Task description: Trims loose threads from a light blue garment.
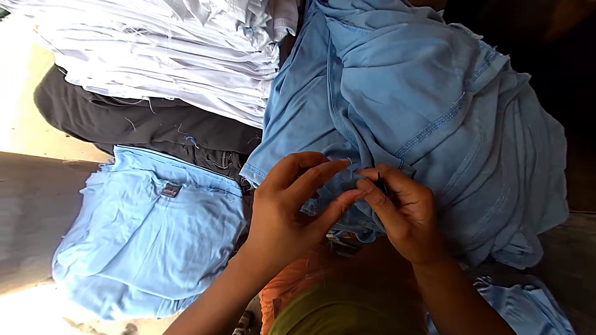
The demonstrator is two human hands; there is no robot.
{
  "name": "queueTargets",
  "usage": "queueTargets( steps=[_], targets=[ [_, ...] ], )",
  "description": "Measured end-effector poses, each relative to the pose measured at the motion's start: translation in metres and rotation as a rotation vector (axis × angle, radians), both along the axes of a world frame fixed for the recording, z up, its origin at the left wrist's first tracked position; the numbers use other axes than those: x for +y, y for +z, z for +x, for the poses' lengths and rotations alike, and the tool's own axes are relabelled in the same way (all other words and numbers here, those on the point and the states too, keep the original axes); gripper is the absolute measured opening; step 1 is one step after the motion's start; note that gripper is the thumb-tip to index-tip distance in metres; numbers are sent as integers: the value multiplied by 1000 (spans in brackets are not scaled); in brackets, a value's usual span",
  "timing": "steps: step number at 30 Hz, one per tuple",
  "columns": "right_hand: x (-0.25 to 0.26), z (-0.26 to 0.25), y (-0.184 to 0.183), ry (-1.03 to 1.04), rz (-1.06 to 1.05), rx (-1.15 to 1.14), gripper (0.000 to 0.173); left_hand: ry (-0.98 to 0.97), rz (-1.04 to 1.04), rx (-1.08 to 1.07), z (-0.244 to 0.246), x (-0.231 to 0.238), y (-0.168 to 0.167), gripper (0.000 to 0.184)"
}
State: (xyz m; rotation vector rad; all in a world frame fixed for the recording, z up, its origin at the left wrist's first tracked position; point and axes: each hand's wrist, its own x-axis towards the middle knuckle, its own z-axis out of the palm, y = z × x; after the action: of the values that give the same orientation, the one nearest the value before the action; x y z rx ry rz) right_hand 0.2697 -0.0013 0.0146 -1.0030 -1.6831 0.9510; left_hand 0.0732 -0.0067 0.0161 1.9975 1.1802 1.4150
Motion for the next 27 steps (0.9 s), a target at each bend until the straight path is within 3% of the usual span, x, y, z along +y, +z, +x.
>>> queueTargets(
  steps=[4,9,12,20,27],
  targets=[
    [-3,-1,0,-20,35,-9,17,-20,29,-22,1,-3,-1,13],
    [-5,-1,1,-36,33,-9,17,-121,-180,-201,2,-7,-2,15],
    [-4,-1,2,-24,23,13,18,-164,-129,-162,2,-5,-3,20],
    [-5,2,6,-1,77,-39,18,-166,-96,-200,-4,1,4,6],
    [-4,0,5,-24,39,-11,16,-236,-457,-346,-4,-7,6,10]
  ],
)
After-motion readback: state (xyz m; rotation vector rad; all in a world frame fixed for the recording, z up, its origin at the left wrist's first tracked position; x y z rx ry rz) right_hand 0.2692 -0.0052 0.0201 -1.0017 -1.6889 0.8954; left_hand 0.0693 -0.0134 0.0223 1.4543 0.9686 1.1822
